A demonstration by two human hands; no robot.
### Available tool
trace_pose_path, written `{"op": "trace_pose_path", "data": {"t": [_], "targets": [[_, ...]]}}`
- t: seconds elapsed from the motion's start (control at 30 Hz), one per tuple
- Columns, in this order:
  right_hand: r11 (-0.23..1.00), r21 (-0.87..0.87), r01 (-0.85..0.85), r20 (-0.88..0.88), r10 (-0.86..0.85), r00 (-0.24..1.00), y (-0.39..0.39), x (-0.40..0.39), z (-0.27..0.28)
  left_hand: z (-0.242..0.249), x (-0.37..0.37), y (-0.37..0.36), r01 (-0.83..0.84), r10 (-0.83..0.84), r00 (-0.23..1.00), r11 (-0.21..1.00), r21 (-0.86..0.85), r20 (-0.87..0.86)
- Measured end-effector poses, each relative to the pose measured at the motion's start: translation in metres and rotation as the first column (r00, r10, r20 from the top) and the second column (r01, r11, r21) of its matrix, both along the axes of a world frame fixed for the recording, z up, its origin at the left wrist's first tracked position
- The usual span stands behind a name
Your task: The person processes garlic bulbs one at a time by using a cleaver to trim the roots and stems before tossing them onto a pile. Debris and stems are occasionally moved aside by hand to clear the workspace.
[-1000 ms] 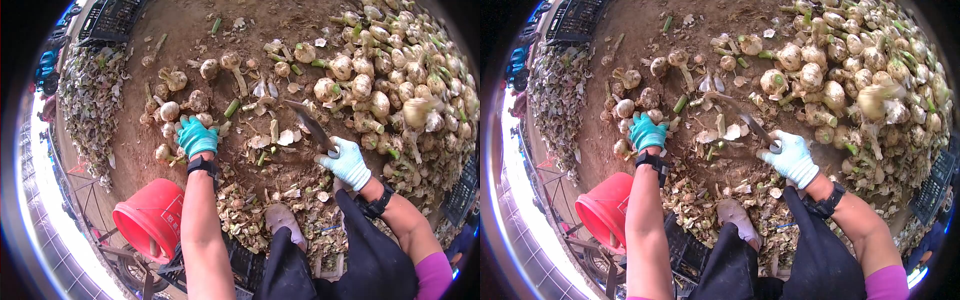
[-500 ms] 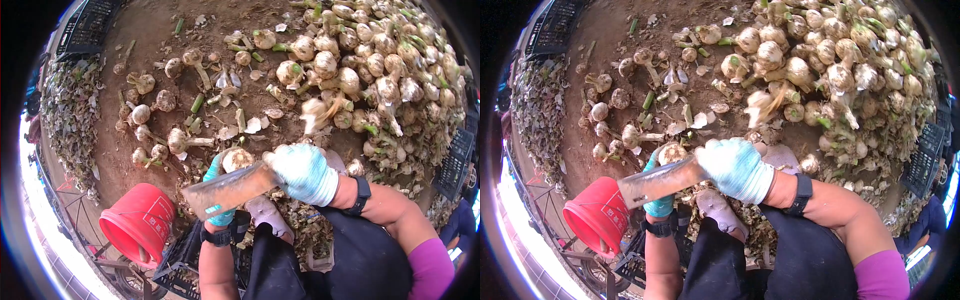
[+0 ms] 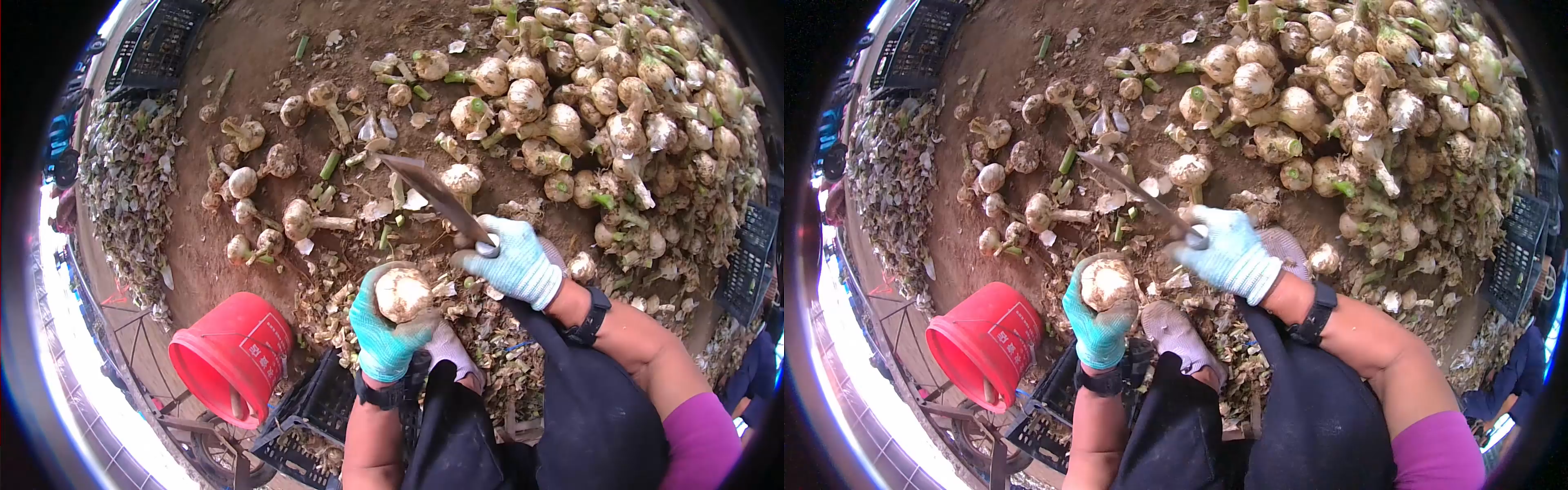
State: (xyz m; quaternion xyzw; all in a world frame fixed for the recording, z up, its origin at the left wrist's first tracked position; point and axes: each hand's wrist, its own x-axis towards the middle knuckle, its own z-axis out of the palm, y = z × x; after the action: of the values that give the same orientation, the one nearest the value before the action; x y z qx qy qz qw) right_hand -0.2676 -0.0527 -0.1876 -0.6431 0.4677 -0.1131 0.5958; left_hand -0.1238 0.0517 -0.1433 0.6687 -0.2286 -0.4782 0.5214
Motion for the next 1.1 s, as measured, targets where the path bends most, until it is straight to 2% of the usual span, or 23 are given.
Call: {"op": "trace_pose_path", "data": {"t": [0.07, 0.1, 0.13, 0.17, 0.23, 0.3, 0.33, 0.37, 0.43, 0.47, 0.5, 0.57, 0.6, 0.63, 0.67, 0.7, 0.77, 0.83, 0.9, 0.97, 1.0, 1.03, 1.1], "targets": [[0.973, 0.232, 0.001, 0.221, -0.053, 0.974, -0.003, 0.008, 0.006, -0.007, -0.003, 0.003, -0.022, 0.023, 1.0, 0.999, 0.04, -0.02], [0.849, 0.528, -0.029, 0.189, -0.084, 0.978, -0.006, 0.013, 0.014, -0.01, -0.006, 0.0, -0.013, 0.012, 1.0, 0.999, 0.039, 0.02], [0.817, 0.572, -0.078, 0.172, -0.026, 0.985, -0.008, 0.015, 0.019, -0.015, -0.008, -0.002, 0.001, -0.003, 0.998, 0.999, 0.037, 0.059], [0.78, 0.614, -0.12, 0.154, 0.031, 0.988, -0.009, 0.016, 0.021, -0.023, -0.005, -0.004, 0.11, -0.101, 0.969, 0.993, -0.031, 0.224], [0.758, 0.648, -0.072, 0.204, -0.082, 0.975, 0.0, 0.015, 0.012, -0.027, 0.0, -0.001, 0.29, -0.263, 0.704, 0.954, 0.072, 0.66], [0.812, 0.583, -0.03, 0.247, -0.142, 0.958, -0.003, 0.018, 0.024, -0.03, -0.006, 0.003, 0.022, -0.014, 0.947, 1.0, -0.021, 0.322], [0.912, 0.397, -0.104, 0.266, -0.006, 0.964, -0.005, 0.016, 0.025, -0.027, -0.002, 0.005, -0.198, 0.211, 0.944, 0.977, 0.075, -0.252], [0.945, 0.231, -0.232, 0.211, 0.184, 0.96, -0.009, 0.021, 0.035, -0.025, 0.0, 0.004, -0.234, 0.185, 0.891, 0.97, -0.068, -0.415], [0.95, 0.076, -0.304, 0.272, 0.274, 0.923, -0.006, 0.018, 0.025, -0.027, 0.008, 0.011, -0.265, 0.241, 0.65, 0.961, 0.083, -0.721], [0.965, -0.119, -0.232, 0.325, 0.259, 0.91, -0.004, 0.021, 0.019, -0.027, 0.006, 0.008, -0.191, 0.244, 0.795, 0.97, 0.151, -0.555], [0.964, -0.118, -0.238, 0.322, 0.264, 0.909, -0.004, 0.019, 0.016, -0.02, 0.003, 0.005, -0.214, 0.26, 0.868, 0.965, 0.154, -0.423], [0.805, -0.483, -0.343, -0.059, 0.361, 0.931, -0.004, 0.016, 0.013, -0.017, 0.004, 0.005, -0.15, 0.176, 0.98, 0.959, 0.241, -0.092], [0.768, -0.588, -0.254, 0.03, 0.334, 0.942, -0.004, 0.016, 0.01, -0.022, 0.004, 0.012, -0.11, 0.107, 0.994, 0.977, 0.185, 0.026], [0.767, -0.589, -0.254, 0.03, 0.335, 0.942, -0.004, 0.015, 0.006, -0.049, 0.009, 0.029, -0.097, 0.082, 0.985, 0.991, 0.093, 0.151], [0.723, -0.611, -0.322, -0.024, 0.39, 0.921, -0.006, 0.013, 0.001, -0.041, 0.009, 0.017, 0.01, 0.016, 0.857, 0.999, -0.049, 0.515], [0.675, -0.629, -0.387, -0.081, 0.438, 0.895, -0.007, 0.009, -0.007, -0.031, 0.009, 0.004, 0.165, 0.013, 0.594, 0.977, -0.137, 0.804], [0.736, -0.467, -0.491, -0.32, 0.377, 0.869, -0.011, -0.002, -0.03, -0.021, 0.017, 0.013, 0.003, -0.049, 0.959, 0.987, 0.161, 0.28], [0.878, -0.392, -0.273, -0.233, 0.192, 0.953, -0.015, -0.012, -0.034, -0.025, 0.019, 0.012, -0.1, 0.071, 0.979, 0.985, 0.144, 0.193], [0.941, -0.301, -0.154, -0.193, 0.098, 0.976, -0.015, -0.011, -0.027, -0.025, 0.012, -0.004, -0.14, 0.14, 0.982, 0.99, 0.015, -0.128], [0.975, -0.181, -0.13, -0.176, 0.098, 0.98, -0.015, -0.007, -0.022, 0.002, -0.006, -0.03, 0.134, -0.108, 0.983, 0.976, -0.172, 0.149], [0.987, -0.119, -0.112, -0.161, 0.092, 0.983, -0.015, -0.004, -0.022, 0.013, 0.0, -0.036, 0.141, -0.253, 0.932, 0.913, -0.382, -0.261], [0.994, -0.055, -0.094, -0.148, 0.085, 0.985, -0.017, -0.001, -0.021, 0.015, 0.011, -0.044, 0.122, -0.241, 0.927, 0.919, -0.374, -0.289], [0.998, -0.034, -0.046, -0.208, 0.038, 0.977, -0.023, -0.002, -0.023, -0.015, 0.046, -0.046, -0.218, 0.218, 0.976, 0.974, 0.064, 0.018]]}}
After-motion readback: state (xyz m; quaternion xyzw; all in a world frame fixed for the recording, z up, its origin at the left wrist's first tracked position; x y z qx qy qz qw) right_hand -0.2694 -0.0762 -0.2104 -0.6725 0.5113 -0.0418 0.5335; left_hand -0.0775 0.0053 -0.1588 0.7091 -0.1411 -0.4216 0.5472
